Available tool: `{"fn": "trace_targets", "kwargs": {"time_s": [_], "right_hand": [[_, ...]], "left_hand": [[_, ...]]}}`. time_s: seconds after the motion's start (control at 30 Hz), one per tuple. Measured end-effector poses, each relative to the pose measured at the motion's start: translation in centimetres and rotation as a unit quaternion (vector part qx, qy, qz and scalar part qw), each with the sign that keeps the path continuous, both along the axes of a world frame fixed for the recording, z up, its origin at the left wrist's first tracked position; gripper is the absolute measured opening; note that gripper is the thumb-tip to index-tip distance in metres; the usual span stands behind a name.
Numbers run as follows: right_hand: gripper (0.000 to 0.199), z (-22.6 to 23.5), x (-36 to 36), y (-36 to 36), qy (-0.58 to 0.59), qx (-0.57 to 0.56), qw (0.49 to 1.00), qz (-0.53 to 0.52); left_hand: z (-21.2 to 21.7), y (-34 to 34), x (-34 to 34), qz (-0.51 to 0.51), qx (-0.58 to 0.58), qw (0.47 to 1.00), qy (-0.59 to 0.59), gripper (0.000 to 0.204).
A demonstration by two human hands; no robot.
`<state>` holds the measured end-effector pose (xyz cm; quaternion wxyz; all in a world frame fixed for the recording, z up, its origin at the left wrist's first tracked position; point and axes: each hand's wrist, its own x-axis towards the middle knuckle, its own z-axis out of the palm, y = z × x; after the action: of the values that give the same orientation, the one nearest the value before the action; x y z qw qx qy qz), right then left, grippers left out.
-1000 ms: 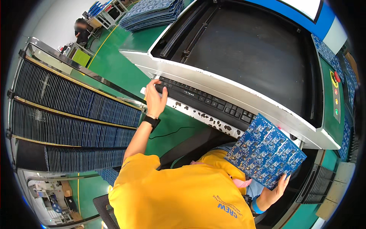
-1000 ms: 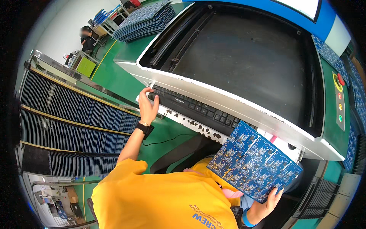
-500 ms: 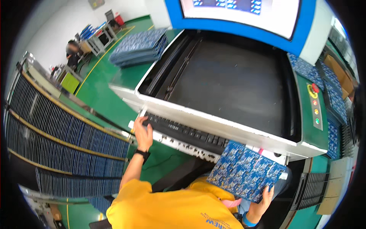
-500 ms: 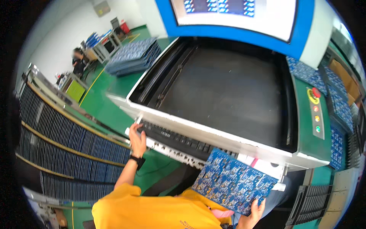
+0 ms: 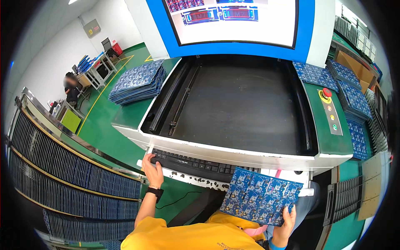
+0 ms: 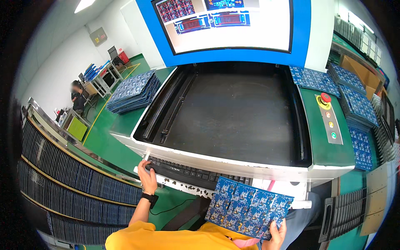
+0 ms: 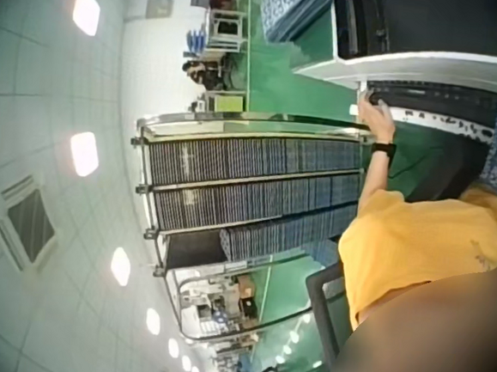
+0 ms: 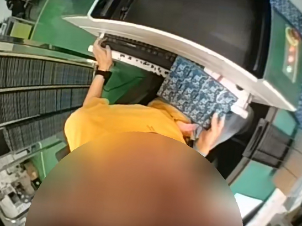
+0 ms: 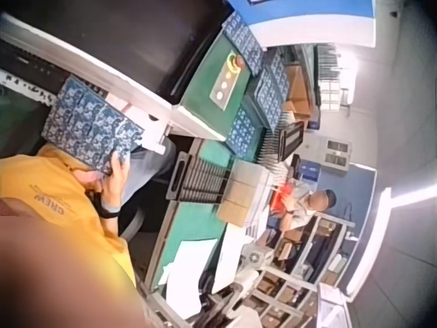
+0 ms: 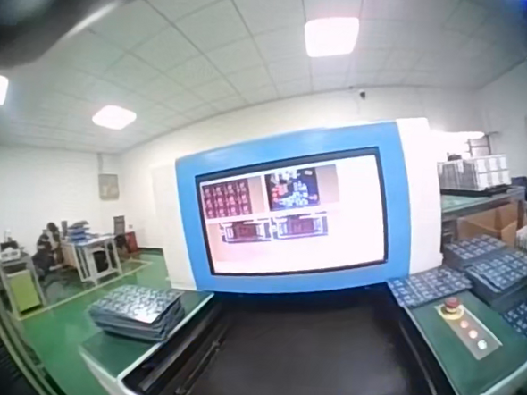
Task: Inspecting and processing printed circuit boards using an automated testing machine.
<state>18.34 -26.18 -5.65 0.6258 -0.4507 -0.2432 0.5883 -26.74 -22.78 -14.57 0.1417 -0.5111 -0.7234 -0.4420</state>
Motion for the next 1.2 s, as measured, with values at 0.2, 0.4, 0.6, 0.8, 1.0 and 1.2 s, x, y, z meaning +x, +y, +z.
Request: {"fn": "trace_targets", "kwargs": {"time_s": [0.2,0.4,0.6,0.8,1.0,1.2], "right_hand": [[0.040,-0.1,0.2,-0.1,0.006,-0.006,1.000,0.009],[0.039,0.1,0.4,-0.3,0.001,-0.007,1.000,0.011],[0.040,-0.1,0.5,0.1,-0.002,-0.014,1.000,0.003],[0.041,-0.3,0.4,0.0,-0.002,-0.031,0.999,-0.032],[0.040,0.0,0.5,0.0,0.005,-0.025,0.999,-0.022],[0.038,0.3,0.5,-0.1,0.012,-0.011,1.000,0.005]], "left_hand": [[-0.3,-0.4,0.2,-0.009,-0.005,1.000,-0.022,0.046],[0.0,-0.5,0.4,0.014,-0.020,1.000,0.017,0.045],[0.6,-0.3,0.6,0.006,-0.040,0.999,-0.013,0.045],[0.4,0.0,0.5,0.015,-0.031,0.999,0.007,0.045],[0.3,-0.3,0.4,0.017,-0.034,0.999,0.019,0.044],[2.2,-0.7,3.3,-0.117,-0.076,0.986,0.090,0.022]]}}
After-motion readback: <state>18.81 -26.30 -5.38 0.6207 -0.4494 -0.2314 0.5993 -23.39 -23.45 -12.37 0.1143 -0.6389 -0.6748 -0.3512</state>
